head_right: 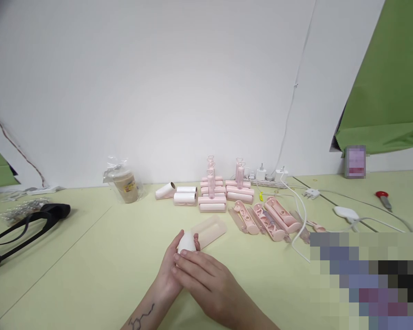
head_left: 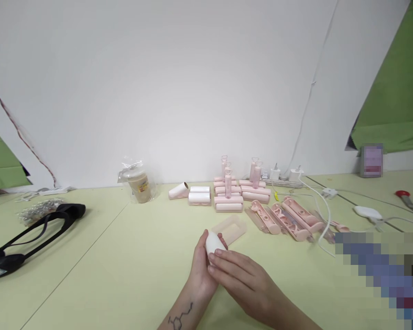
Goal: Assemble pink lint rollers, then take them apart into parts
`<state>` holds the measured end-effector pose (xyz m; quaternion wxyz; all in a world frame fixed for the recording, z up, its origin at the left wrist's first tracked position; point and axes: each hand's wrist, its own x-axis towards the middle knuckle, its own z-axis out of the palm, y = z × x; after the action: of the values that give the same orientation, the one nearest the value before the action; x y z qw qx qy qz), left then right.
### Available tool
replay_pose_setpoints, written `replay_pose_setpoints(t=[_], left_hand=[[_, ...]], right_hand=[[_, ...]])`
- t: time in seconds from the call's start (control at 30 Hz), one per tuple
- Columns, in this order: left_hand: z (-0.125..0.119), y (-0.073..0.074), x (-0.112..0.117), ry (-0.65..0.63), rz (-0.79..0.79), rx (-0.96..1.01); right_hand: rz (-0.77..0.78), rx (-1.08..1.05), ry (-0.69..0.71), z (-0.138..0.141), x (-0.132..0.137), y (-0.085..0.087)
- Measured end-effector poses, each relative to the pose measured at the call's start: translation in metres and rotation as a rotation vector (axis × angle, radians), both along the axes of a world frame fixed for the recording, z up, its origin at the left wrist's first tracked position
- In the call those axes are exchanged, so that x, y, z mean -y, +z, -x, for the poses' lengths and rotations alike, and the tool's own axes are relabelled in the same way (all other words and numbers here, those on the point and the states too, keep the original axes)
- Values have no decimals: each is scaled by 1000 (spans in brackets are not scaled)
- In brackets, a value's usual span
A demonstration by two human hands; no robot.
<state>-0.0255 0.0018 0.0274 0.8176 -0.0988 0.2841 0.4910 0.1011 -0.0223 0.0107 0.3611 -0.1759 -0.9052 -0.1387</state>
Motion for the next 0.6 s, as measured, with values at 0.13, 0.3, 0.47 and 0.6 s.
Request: replay_pose_setpoints(t=[0.13, 0.3, 0.47, 0.6], left_hand=[[2, -2, -2, -55, 1, 13], [7, 4, 1, -91, -68, -40], [10, 15, 5, -110, -169, -56], [15, 12, 1, -71, -114, 26]], right_hand=[[-73, 72, -13, -1, -3, 0], [-145, 143, -6, -3, -9, 4], [-6, 93, 80, -1, -1, 16], [295, -198, 24, -8, -11, 23]])
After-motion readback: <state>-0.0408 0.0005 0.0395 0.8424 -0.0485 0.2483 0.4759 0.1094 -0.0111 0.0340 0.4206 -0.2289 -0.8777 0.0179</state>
